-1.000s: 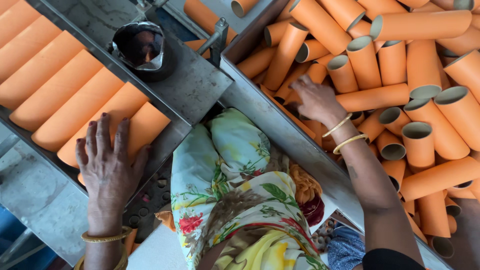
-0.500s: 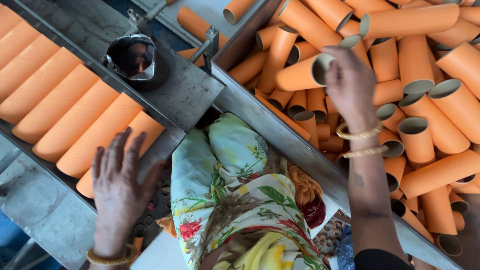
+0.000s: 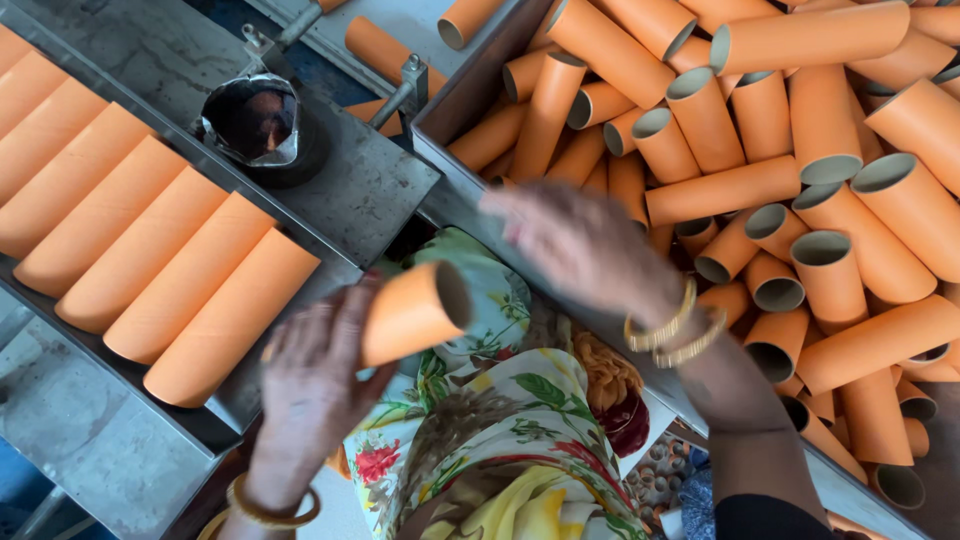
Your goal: The person picks orange cylindrical tubes from a large bin and places them one by one into a metal tray. The task is performed by hand with a repetitive pick-and-place motion.
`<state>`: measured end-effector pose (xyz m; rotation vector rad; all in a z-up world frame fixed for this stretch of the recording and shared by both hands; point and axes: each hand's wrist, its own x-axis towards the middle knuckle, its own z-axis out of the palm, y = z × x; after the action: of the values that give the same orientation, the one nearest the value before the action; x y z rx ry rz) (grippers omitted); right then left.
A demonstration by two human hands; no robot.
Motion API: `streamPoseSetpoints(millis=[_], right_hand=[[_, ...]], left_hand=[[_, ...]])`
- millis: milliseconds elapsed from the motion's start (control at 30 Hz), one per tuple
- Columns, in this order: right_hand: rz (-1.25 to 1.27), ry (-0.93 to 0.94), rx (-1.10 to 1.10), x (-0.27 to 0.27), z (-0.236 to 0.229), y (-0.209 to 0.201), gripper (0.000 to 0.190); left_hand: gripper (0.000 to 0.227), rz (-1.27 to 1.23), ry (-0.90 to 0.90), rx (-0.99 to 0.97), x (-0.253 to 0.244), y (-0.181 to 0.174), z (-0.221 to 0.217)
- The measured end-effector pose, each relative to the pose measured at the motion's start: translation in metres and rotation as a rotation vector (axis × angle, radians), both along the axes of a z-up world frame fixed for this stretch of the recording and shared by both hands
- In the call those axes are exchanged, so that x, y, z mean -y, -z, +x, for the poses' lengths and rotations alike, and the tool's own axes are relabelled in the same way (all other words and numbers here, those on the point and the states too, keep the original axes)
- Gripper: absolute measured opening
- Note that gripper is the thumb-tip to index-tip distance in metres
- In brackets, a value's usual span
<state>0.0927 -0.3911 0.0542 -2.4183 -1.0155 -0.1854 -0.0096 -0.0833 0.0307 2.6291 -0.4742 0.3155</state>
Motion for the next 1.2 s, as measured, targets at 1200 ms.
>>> streamPoseSetpoints(millis=[1200], right_hand=[[0.592,0.666,-0.002,0.147,-0.021,-0.028,0.019]], left_hand=[[0.060,-0.036,-0.492,0.009,-0.089,0.045,-0.018]])
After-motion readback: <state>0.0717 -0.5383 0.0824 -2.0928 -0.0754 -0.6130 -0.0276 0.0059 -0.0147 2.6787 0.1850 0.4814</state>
